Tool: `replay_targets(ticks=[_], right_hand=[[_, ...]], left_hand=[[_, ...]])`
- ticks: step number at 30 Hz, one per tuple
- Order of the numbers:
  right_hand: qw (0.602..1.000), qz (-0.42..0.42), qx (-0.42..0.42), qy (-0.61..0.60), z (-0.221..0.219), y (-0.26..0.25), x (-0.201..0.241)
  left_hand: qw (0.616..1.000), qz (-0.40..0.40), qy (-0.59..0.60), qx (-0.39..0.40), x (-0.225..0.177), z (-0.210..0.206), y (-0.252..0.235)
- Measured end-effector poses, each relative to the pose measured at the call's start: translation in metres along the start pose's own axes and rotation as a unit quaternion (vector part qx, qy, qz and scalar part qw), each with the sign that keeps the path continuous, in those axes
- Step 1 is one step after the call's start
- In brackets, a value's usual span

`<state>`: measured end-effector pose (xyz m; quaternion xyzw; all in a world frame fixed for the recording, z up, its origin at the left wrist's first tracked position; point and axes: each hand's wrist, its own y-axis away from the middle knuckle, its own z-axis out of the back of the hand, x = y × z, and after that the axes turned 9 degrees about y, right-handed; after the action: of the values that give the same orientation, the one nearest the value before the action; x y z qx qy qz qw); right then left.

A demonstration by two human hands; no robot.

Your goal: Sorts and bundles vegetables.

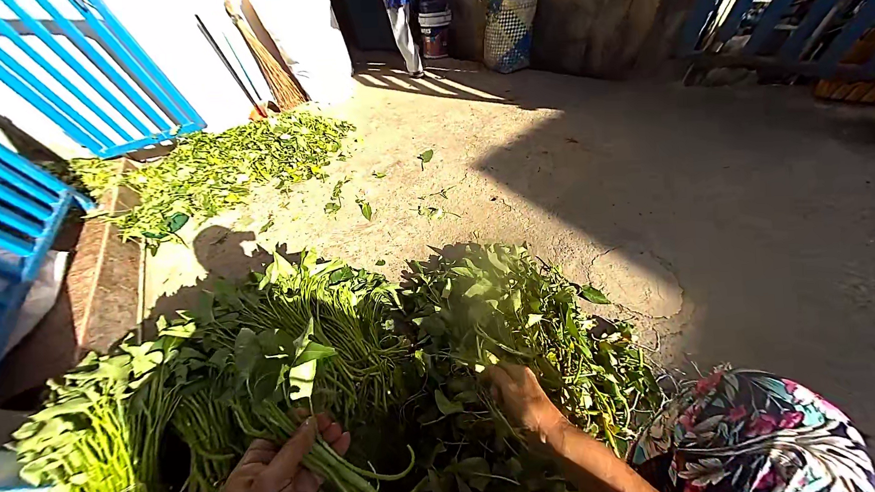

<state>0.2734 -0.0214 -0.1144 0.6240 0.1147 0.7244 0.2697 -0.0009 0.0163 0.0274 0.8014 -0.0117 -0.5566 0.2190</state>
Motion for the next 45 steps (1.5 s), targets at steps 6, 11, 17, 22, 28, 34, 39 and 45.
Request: replay_targets(ticks=[6,11,17,22,28,34,39,45], right_hand=[[0.964,-0.041,0.123,-0.233,-0.014,0.045,0.019],[0.955,0.093,0.165,-0.23,-0.032,0.075,0.037],[0.957,0.206,0.145,-0.141,-0.048,0.076,0.039],[0.95,0.272,0.12,-0.096,-0.056,0.079,0.035],[0.927,0.364,0.09,-0.019,-0.069,0.093,0.028],[0.913,0.395,0.072,0.074,-0.083,0.095,0.025],[0.909,0.402,0.059,0.096,-0.084,0.094,0.024],[0.908,0.4,0.053,0.112,-0.083,0.091,0.027]], left_hand=[[0.999,-0.005,-0.039,0.012,0.002,0.006,0.0],[0.999,0.031,0.02,-0.002,0.0,0.003,-0.002],[0.998,0.035,0.055,0.005,-0.002,0.003,-0.005],[0.999,0.005,0.041,-0.005,0.002,0.004,0.0],[0.999,0.004,0.049,0.016,0.006,0.005,-0.001],[0.99,0.001,0.096,0.102,0.011,0.008,-0.002],[0.981,-0.017,0.117,0.157,0.011,0.008,0.001],[0.965,-0.058,0.123,0.225,0.017,0.011,0.0]])
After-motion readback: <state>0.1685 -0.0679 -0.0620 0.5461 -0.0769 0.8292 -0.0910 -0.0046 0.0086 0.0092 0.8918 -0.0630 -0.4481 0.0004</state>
